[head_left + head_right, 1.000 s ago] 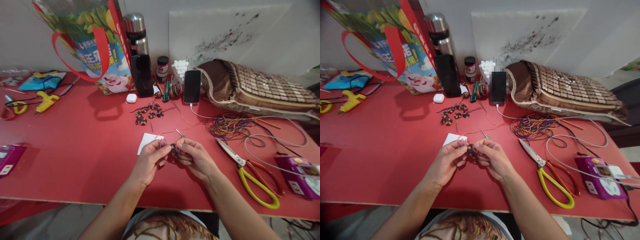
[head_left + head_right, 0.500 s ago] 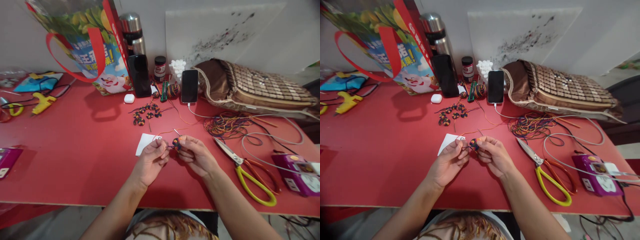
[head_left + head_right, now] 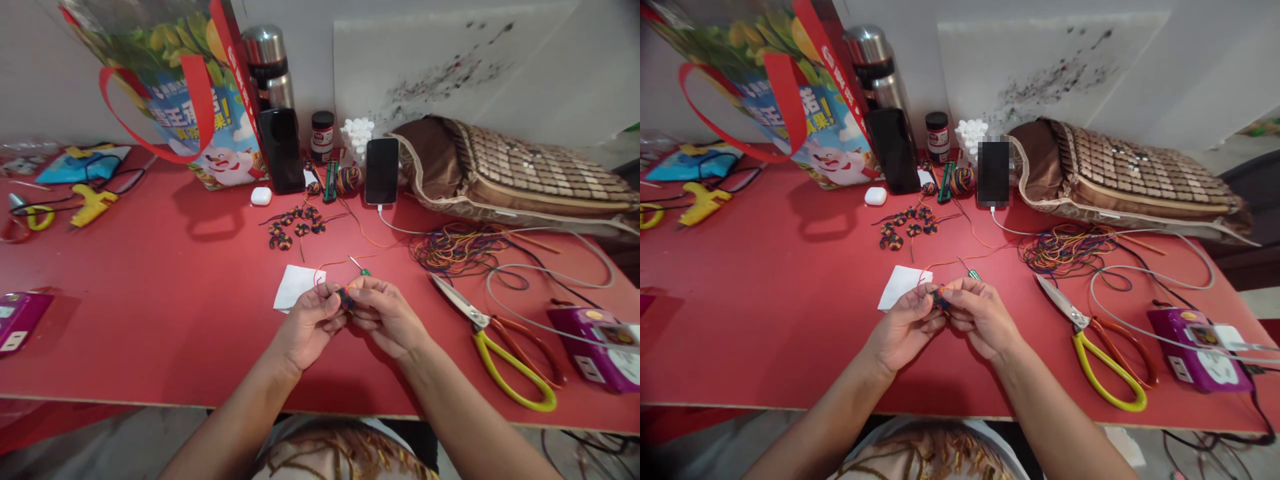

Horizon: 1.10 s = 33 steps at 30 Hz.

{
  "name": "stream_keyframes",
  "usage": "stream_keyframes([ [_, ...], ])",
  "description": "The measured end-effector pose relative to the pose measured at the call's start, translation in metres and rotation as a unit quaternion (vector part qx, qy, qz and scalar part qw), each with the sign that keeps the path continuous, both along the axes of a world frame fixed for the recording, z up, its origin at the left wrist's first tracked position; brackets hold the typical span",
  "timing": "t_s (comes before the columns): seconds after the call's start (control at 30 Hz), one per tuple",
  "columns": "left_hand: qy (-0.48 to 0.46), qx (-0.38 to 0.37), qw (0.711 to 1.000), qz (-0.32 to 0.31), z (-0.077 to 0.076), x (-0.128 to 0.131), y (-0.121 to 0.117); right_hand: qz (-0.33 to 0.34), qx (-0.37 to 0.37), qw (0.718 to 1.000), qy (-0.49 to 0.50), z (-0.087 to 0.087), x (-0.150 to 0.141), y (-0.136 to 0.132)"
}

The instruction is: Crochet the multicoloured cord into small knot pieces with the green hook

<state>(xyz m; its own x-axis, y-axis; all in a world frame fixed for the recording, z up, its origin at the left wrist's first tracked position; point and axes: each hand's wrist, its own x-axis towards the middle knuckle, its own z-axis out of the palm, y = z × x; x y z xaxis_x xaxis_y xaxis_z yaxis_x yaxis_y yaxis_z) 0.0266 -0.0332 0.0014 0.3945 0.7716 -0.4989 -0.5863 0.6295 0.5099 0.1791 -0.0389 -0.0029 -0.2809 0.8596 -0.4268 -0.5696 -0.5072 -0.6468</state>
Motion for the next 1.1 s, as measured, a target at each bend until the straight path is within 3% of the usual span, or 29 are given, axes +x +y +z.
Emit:
stream_keyframes([
  [0.3,-0.036,-0.016,0.999,0.027,0.0015,-0.0013,0.0009,0.024,-0.009,1.0,0.009,0.0064,0.0074,-0.0004],
  [0.67,-0.006,-0.042,0.999,-0.003,0.0036,-0.0022,0.0061,0.015,-0.012,0.999,-0.031,0.0097,0.0045,-0.0027],
  [1.1,-0.01,-0.065,0.998,0.019,0.0043,0.004,0.0,-0.025,-0.041,0.998,-0.044,0.007,0.0013,-0.0006],
])
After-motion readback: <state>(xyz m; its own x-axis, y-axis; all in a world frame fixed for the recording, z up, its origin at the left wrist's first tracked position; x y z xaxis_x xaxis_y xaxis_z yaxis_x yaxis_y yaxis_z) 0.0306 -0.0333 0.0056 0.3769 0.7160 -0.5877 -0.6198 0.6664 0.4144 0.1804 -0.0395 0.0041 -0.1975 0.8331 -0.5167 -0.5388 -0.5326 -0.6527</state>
